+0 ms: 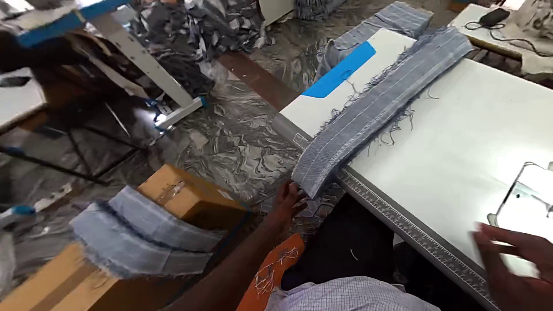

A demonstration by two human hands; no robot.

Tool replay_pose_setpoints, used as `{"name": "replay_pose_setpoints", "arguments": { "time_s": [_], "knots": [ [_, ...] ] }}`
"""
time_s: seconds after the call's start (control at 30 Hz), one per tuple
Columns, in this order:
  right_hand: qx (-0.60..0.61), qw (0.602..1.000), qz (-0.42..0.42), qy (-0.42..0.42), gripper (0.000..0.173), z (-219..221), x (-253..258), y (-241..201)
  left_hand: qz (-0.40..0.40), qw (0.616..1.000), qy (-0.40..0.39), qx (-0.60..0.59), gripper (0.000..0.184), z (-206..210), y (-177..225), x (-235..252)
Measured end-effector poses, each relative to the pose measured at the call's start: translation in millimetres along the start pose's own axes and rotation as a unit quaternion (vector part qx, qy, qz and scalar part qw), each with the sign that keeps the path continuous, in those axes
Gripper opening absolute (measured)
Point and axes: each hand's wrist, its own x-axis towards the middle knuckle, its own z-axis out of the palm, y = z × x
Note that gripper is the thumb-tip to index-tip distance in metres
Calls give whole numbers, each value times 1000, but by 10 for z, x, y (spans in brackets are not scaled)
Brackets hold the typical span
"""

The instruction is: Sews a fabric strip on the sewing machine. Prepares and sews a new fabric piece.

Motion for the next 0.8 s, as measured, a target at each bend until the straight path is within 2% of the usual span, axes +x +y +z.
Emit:
{"name": "replay_pose_setpoints", "arguments": {
  "time_s": [0.1,0.2,0.3,0.47,0.53,0.57,0.6,0.63,0.67,0.7,0.73,0.77,0.8],
  "knots": [
    [127,983,-132,-30,22,689,405,-898,22,986,-93,-138,50,-87,24,94],
    [174,957,-215,-82,16,1181,709,-1583,26,981,-85,-171,31,-84,128,-110],
    [130,953,-247,-119,18,1521,829,-1854,69,979,-79,-174,27,-52,246,-283],
    [73,955,-281,-56,17,1584,900,-1915,95,981,-57,-158,34,31,428,-337],
    [120,966,-217,-76,15,1516,978,-1899,155,987,-13,-49,34,11,428,-314],
    [164,971,-145,-96,15,1440,1058,-1868,235,968,32,83,40,-23,413,-265],
    [227,966,-58,-109,17,1334,1154,-1820,329,916,59,223,54,-87,420,-184],
    [296,949,33,-107,18,1191,1242,-1756,394,868,77,294,63,-121,481,-114],
    [344,931,95,-81,20,1022,1304,-1690,425,849,84,302,60,-77,589,-72],
    [339,934,107,-31,22,845,1319,-1639,428,859,72,271,48,45,720,-47],
    [285,956,59,36,23,690,1269,-1603,398,891,18,218,34,229,885,-35],
    [204,974,-45,88,21,580,1154,-1564,328,927,-86,162,42,437,1097,-8],
    [145,972,-156,99,19,535,1005,-1533,238,943,-199,118,68,686,1350,68]
  ]
}}
